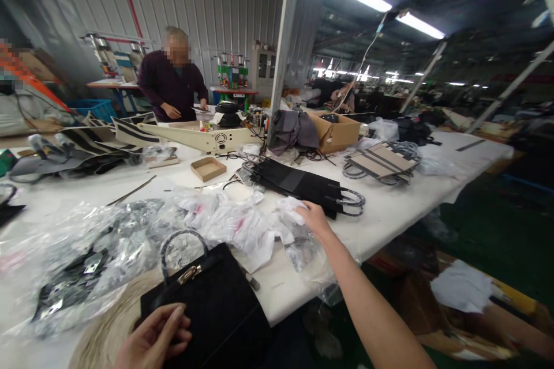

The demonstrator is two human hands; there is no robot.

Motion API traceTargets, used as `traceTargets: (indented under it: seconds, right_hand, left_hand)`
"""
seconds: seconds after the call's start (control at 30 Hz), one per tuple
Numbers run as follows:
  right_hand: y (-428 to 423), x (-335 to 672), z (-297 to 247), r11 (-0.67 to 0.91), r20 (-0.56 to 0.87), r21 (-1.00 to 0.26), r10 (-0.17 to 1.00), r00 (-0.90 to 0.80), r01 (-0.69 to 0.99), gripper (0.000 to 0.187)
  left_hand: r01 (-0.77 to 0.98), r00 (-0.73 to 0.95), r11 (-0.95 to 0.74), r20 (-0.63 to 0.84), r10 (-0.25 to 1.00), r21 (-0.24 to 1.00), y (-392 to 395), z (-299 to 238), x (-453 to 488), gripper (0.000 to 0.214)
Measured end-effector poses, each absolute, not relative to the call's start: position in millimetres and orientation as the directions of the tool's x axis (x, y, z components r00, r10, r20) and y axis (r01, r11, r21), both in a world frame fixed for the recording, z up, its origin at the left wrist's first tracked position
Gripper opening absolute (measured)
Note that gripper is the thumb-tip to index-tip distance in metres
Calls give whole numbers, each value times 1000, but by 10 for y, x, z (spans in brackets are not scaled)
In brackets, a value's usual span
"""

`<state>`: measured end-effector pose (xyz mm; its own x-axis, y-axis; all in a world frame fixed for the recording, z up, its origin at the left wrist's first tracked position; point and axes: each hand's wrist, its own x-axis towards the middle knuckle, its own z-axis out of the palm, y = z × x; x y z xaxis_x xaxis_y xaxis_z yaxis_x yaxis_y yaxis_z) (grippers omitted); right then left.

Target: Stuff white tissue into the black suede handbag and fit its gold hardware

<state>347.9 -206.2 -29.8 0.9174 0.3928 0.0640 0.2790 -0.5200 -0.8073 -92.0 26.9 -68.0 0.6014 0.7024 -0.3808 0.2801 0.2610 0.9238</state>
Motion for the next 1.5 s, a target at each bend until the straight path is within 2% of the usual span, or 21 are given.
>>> traceTargets:
  seconds: [0.1, 0.3, 0.63, 0.83, 1.03, 1.17, 1.23, 1.37, 1.5]
  right_hand:
    - [-2125, 3529, -304, -633, 93, -730, 282, 955, 258, 44]
    - [-1881, 3103, -506, -703, 89, -632, 352, 932, 326, 35]
    - [-1649, 2556, -512, -659, 66, -652, 444, 894, 375, 38]
    - [-1821, 2801, -285, -617, 54, -680, 497, 866, 397, 17]
    - [-1744, 3473, 316, -641, 186, -631, 423, 887, 438, 21]
    - [-1493, 3701, 558, -622, 253, -604, 442, 860, 498, 27]
    - [-1385, 3722, 578, -609, 263, -591, 474, 840, 528, 28]
    - [-1300, 3667, 489, -605, 248, -559, 531, 810, 567, 18]
    - [-1380, 3618, 425, -616, 286, -522, 525, 801, 590, 18]
  left_hand:
    - [263, 621, 267, -374, 689, 927, 254, -658, -937, 80]
    - [309, 594, 197, -351, 724, 930, 241, -711, -903, 82]
    - [307, 565, 194, -342, 751, 932, 137, -471, -817, 87]
    - [278, 573, 191, -322, 753, 941, 135, -472, -835, 85]
    - [219, 608, 167, -268, 747, 961, 96, -405, -869, 76]
    - [179, 625, 166, -242, 742, 970, 98, -482, -910, 72]
    - [163, 634, 168, -234, 737, 972, 114, -536, -933, 70]
    - [162, 650, 167, -233, 723, 972, 139, -584, -969, 67]
    - [159, 649, 177, -238, 722, 971, 121, -558, -979, 67]
